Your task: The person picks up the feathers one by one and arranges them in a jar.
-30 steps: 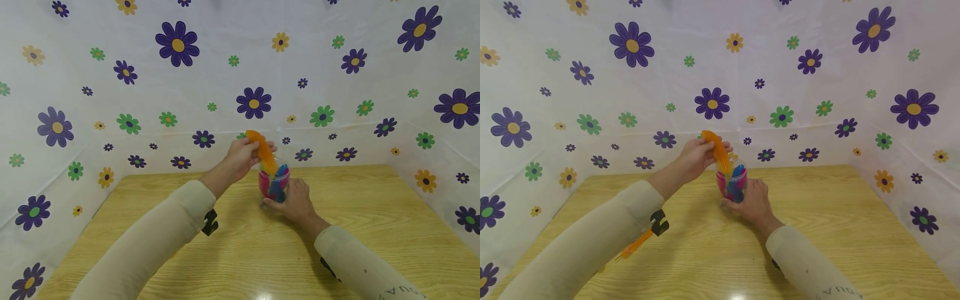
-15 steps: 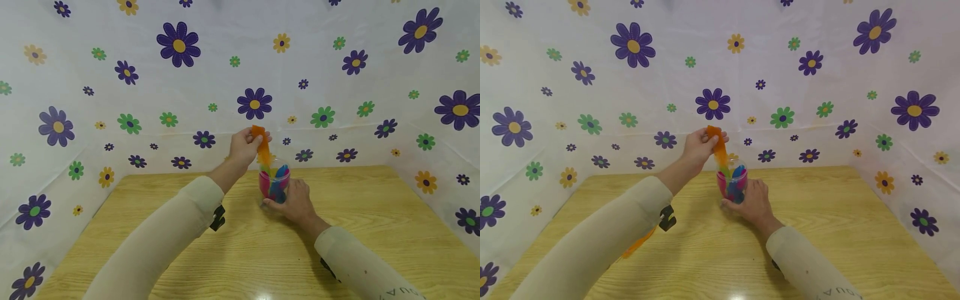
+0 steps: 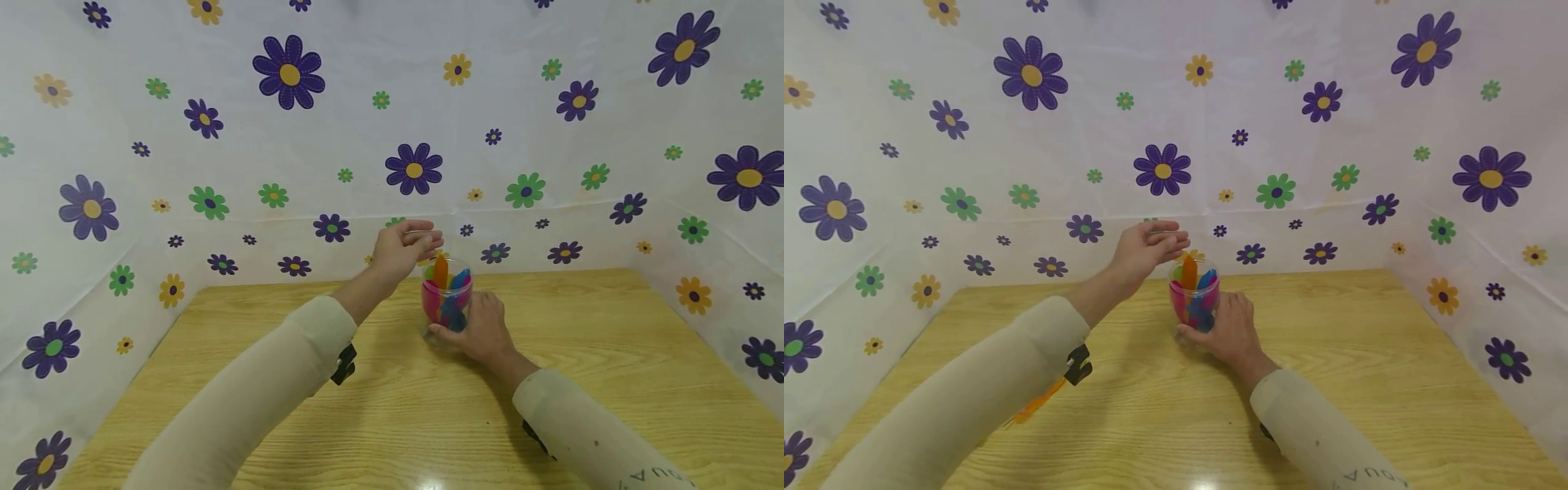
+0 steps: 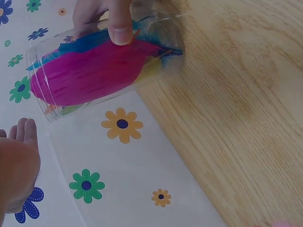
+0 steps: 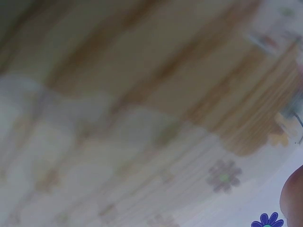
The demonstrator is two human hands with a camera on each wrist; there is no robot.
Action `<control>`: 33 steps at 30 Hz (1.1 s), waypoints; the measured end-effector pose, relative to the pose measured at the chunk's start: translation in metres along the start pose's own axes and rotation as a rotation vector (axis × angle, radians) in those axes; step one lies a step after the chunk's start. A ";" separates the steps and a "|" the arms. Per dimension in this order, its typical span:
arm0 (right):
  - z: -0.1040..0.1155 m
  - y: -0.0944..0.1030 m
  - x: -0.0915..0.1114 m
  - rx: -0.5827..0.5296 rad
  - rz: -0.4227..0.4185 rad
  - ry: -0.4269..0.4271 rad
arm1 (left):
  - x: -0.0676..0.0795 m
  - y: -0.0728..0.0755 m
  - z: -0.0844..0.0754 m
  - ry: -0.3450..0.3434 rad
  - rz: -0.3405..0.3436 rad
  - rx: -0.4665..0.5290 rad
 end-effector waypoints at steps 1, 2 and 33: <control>0.000 0.000 0.000 -0.002 -0.002 0.003 | 0.001 0.002 -0.001 -0.012 0.005 -0.015; 0.001 0.001 0.000 -0.004 -0.003 0.005 | 0.002 0.004 -0.002 -0.024 0.008 -0.034; -0.001 -0.002 0.000 0.005 0.000 0.006 | 0.046 0.056 0.020 -0.415 0.339 -1.140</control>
Point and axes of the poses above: each hand's wrist, its own x-axis away from the middle knuckle, its own y-axis out of the back of the hand, z = x × y, the point moved 7 cm from there along -x, towards the middle knuckle, and after that the axes turned 3 degrees about y, right-handed, at the moved point
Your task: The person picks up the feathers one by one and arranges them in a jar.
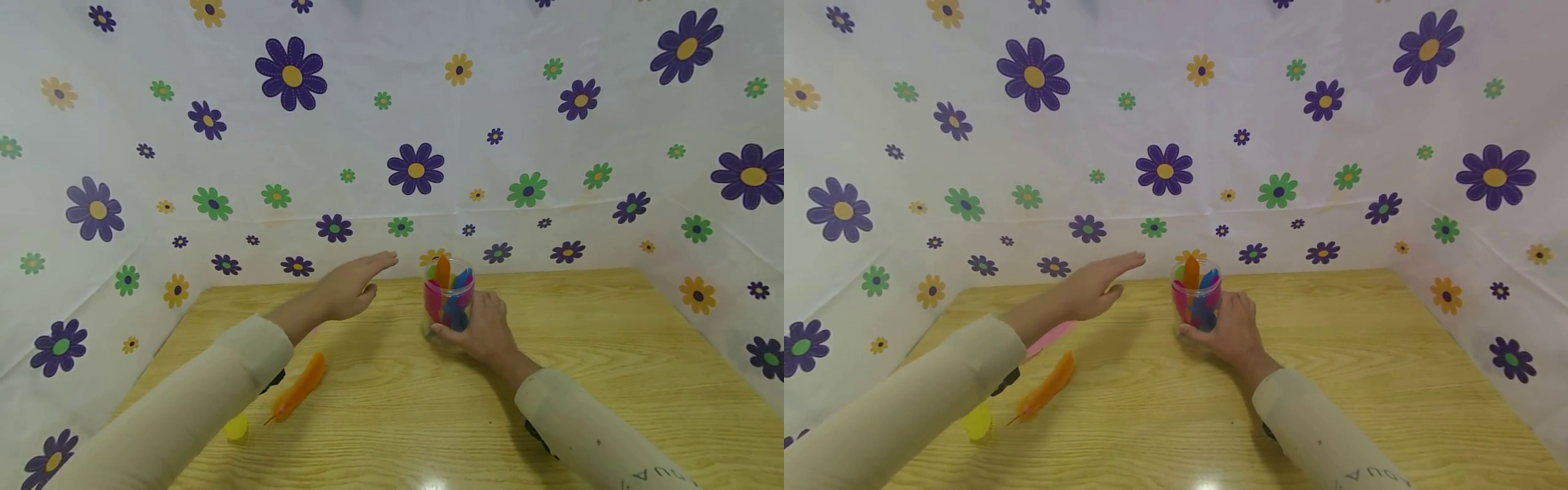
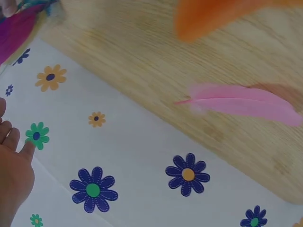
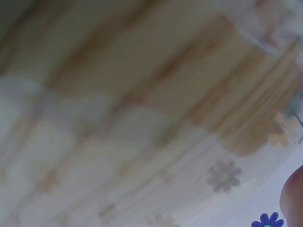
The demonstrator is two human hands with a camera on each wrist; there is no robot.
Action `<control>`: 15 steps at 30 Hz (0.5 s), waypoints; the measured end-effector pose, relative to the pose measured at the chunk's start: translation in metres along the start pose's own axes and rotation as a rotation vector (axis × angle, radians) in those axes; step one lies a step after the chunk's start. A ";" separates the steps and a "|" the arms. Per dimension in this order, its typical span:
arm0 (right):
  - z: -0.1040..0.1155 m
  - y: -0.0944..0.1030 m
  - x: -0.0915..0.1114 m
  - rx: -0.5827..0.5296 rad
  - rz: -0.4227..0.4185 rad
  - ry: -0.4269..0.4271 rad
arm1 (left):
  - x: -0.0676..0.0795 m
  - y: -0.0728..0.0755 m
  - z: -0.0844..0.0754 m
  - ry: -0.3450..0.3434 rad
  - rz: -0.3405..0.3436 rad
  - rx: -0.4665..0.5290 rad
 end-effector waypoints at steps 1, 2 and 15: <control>0.000 0.000 0.000 -0.001 0.000 0.000 | 0.003 -0.001 0.000 -0.013 0.005 -0.036; 0.001 0.000 0.000 -0.001 -0.002 0.002 | 0.006 -0.001 0.000 -0.030 0.007 -0.070; 0.002 0.002 0.001 -0.008 -0.018 0.022 | 0.045 -0.011 0.007 -0.303 0.099 -0.565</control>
Point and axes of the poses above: each hand's wrist, its own x-axis away from the middle knuckle, its own y-axis out of the back of the hand, z = x × y, the point moved 7 cm from there along -x, towards the middle knuckle, and after that the axes turned 3 degrees about y, right-handed, at the moved point
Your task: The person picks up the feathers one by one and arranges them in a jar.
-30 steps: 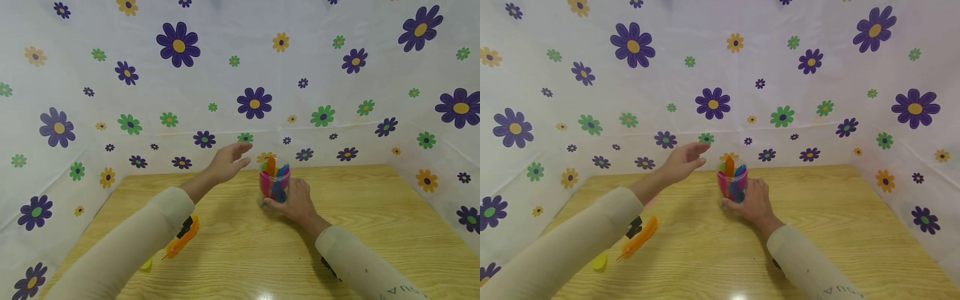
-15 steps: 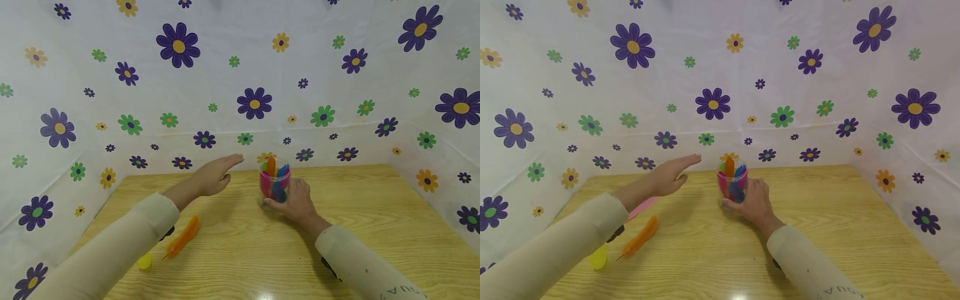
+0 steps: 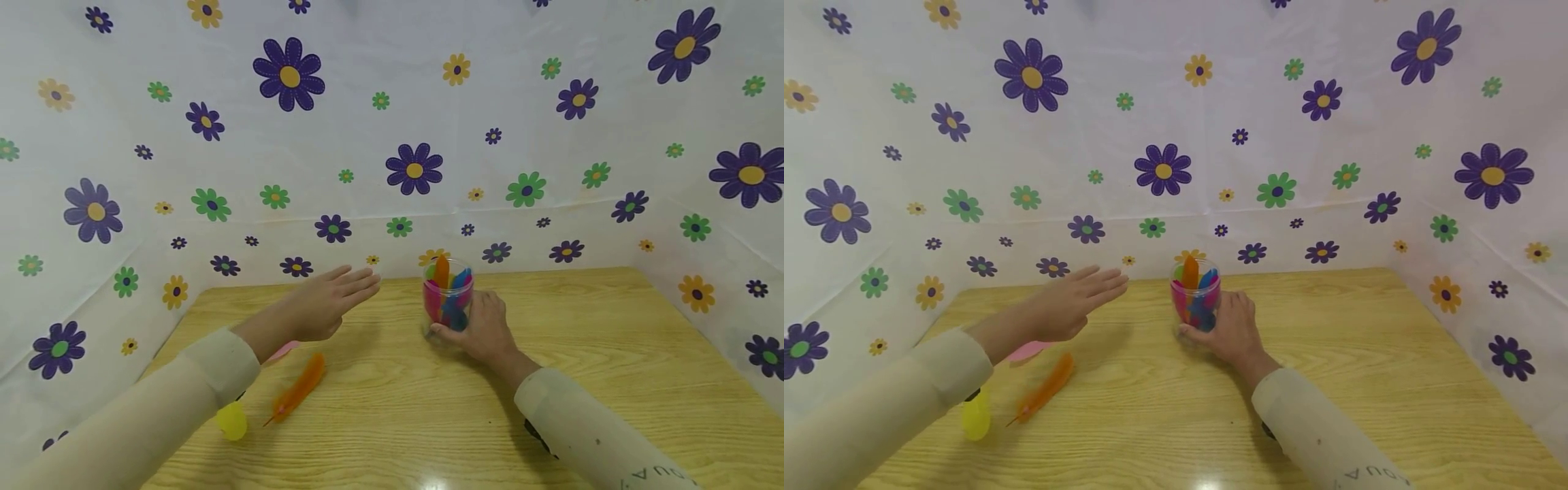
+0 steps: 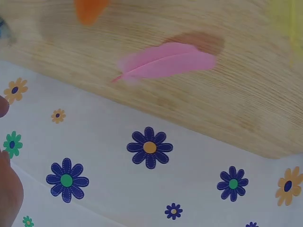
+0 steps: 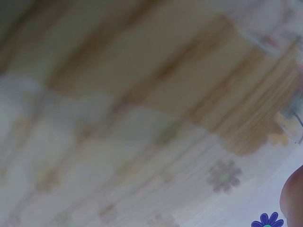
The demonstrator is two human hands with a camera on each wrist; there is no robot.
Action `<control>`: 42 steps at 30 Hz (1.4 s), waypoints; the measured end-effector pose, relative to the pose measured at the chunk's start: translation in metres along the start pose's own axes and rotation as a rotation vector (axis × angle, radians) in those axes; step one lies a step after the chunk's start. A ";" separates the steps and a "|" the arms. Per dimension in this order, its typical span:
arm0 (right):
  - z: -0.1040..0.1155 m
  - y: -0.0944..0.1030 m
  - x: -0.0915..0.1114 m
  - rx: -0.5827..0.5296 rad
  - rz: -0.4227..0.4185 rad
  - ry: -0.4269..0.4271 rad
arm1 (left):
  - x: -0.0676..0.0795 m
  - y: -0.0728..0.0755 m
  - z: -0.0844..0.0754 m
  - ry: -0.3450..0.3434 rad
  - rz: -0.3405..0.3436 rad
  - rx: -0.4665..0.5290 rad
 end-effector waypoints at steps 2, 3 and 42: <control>0.000 0.000 0.001 -0.007 0.000 0.000 | 0.006 -0.005 -0.001 -0.029 0.018 -0.044; 0.000 0.000 0.001 -0.009 0.000 0.000 | 0.008 -0.008 -0.002 -0.045 0.026 -0.072; 0.001 0.001 0.001 -0.011 -0.009 0.006 | 0.095 -0.082 -0.011 0.026 0.071 0.090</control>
Point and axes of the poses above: each hand's wrist, its own x-axis away from the middle knuckle, its own y-axis out of the back of the hand, z = x × y, the point moved 7 cm from there along -x, towards the middle knuckle, and after that the axes turned 3 degrees about y, right-handed, at the moved point
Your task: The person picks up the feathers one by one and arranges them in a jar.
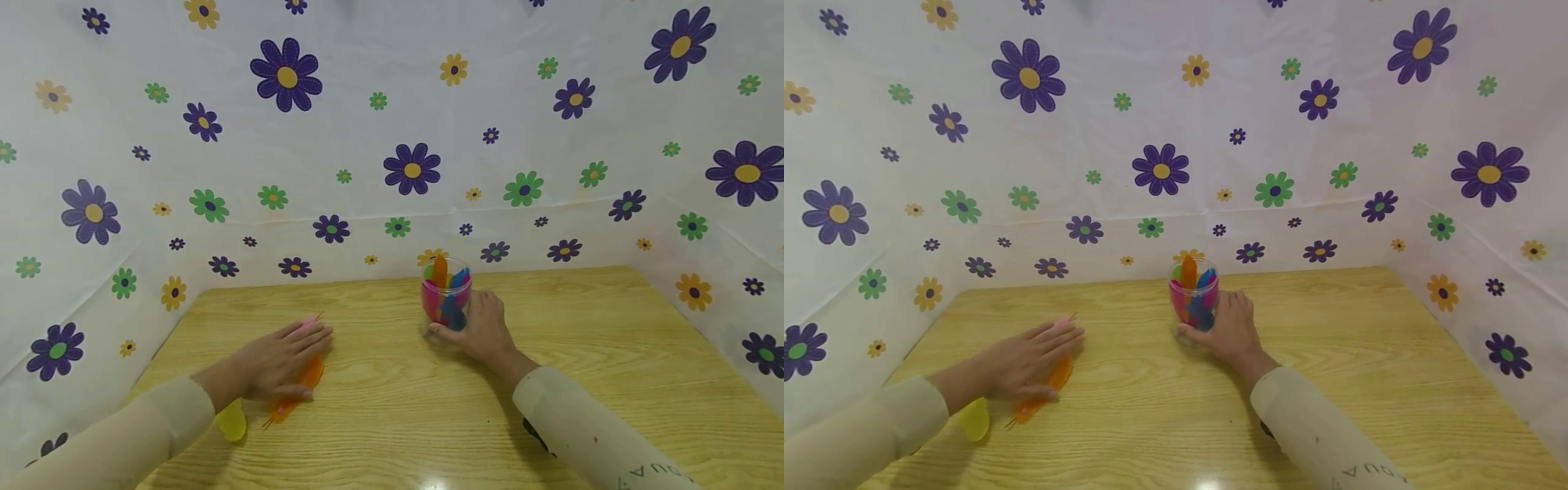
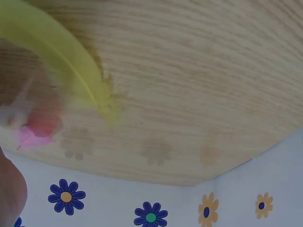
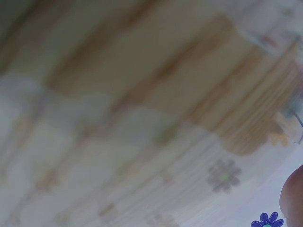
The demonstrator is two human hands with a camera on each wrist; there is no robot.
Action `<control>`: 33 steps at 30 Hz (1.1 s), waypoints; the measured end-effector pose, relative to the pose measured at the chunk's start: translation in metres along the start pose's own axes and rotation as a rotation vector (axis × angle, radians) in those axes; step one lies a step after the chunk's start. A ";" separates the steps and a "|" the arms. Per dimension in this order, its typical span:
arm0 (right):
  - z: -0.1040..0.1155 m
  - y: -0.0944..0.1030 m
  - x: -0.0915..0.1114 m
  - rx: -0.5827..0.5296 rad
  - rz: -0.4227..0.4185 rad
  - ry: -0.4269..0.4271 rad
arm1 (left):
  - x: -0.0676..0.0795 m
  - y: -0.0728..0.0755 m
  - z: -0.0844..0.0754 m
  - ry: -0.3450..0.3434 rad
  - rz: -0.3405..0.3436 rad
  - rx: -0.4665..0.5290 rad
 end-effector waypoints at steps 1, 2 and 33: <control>0.000 0.000 0.000 0.000 0.000 0.000 | 0.001 -0.001 0.000 0.001 -0.003 -0.002; -0.001 0.000 0.000 0.000 0.000 0.000 | 0.003 -0.003 0.000 0.002 -0.005 -0.001; -0.001 0.000 -0.001 -0.015 0.004 -0.009 | 0.000 -0.009 -0.008 0.115 0.071 0.230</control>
Point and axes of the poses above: each hand's wrist, its own x-axis away from the middle knuckle, its own y-axis out of the back of the hand, z = x × y, the point moved 7 cm from there along -x, towards the middle knuckle, and after that the axes turned 3 degrees about y, right-handed, at the moved point
